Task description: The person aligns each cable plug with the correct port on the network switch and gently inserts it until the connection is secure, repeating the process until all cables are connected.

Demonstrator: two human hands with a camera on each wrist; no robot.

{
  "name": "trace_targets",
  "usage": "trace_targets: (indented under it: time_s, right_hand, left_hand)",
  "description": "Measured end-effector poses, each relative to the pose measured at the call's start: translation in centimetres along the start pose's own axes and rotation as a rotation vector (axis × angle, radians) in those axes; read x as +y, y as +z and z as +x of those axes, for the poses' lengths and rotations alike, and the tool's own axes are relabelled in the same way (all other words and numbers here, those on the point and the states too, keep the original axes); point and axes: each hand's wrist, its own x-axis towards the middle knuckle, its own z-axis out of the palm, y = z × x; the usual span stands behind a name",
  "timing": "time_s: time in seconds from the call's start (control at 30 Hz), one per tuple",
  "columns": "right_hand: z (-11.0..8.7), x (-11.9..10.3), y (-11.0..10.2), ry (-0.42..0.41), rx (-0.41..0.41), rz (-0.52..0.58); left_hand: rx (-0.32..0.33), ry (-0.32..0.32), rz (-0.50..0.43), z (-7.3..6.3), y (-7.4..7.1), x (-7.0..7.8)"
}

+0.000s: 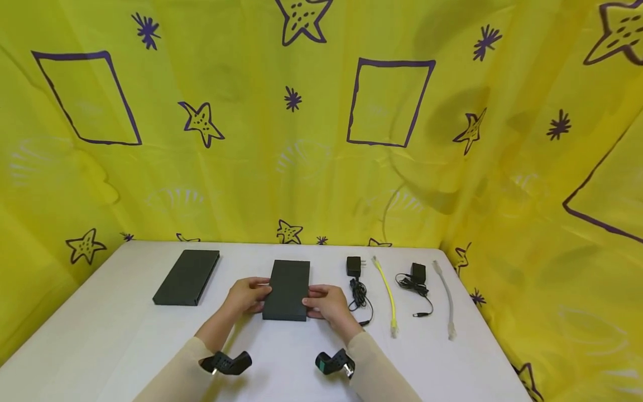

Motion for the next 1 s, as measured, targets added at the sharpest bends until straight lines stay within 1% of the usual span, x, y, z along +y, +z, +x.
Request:
trace_targets:
  time_s: [0.13, 0.23, 0.37, 0.53, 0.67, 0.77, 0.9, 1.0]
  right_hand:
    - [0.1, 0.0, -0.1, 0.009, 0.004, -0.006]
    - [0.1, 0.0, -0.1, 0.012, 0.015, -0.004]
    - [0.1, -0.1, -0.1, 0.019, 0.021, 0.002]
    - [0.4, -0.8, -0.2, 0.054, -0.018, 0.013]
    - [1.4, -1.7, -0.4, 0.085, -0.026, 0.032]
    - [2.6, -2.2, -0.6, 0.107, -0.008, 0.054]
    - [4.2, -2.4, -0.7, 0.133, 0.012, 0.06]
    - [5.1, -2.4, -0.6, 0.141, 0.022, 0.04]
  left_hand:
    - [-0.01, 0.034, 0.002, -1.2, 0.0, -0.4]
    - [-0.007, 0.066, -0.011, -1.9, 0.2, -0.7]
    - [0.005, 0.098, -0.032, -2.3, 0.4, -1.0]
    - [0.018, 0.097, -0.057, -2.5, 0.3, -1.4]
    - [0.016, 0.097, -0.077, -2.6, 0.2, -1.5]
    - [0.016, 0.098, -0.086, -2.6, 0.2, -1.6]
    - [0.021, 0.099, -0.083, -2.4, 0.3, -1.8]
    - [0.02, 0.098, -0.086, -2.3, 0.3, -1.9]
